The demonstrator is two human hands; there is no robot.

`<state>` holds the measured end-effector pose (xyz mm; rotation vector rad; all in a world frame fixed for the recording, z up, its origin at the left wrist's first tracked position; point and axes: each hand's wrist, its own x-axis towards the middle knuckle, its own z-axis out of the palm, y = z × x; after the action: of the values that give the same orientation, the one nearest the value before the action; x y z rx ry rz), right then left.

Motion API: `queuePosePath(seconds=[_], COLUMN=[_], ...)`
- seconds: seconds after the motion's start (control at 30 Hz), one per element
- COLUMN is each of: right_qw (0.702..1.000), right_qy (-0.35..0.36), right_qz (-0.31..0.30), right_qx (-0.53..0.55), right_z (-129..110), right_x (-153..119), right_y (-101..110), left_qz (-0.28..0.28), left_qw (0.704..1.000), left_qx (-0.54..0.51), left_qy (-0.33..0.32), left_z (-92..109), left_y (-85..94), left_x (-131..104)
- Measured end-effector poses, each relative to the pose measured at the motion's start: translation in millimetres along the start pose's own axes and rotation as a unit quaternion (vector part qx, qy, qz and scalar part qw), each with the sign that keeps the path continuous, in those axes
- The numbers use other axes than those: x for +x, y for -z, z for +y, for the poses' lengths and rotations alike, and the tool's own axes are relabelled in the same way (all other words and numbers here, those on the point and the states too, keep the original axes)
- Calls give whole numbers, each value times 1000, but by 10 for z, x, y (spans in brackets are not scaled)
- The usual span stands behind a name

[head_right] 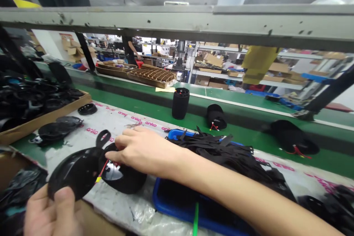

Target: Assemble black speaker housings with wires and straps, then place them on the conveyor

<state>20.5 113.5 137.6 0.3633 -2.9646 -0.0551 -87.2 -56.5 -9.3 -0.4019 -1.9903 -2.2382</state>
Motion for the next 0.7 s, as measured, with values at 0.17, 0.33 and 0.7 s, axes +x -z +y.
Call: queuePosePath(seconds=[0.17,0.33,0.7], right_qw=[997,991,991], right_qy=[59,51,91], right_qz=[-42,-85,-91], right_qx=[24,91,38], right_z=[-105,-29,35], right_x=[120,201,173], right_y=[26,165,127], left_qz=[-9,-28,-22], left_qw=[996,992,992], left_qx=[-64,-83,-78], left_qy=[62,86,97], left_z=[67,138,105], left_y=[-38,-41,8], left_x=[-151,-178,-192])
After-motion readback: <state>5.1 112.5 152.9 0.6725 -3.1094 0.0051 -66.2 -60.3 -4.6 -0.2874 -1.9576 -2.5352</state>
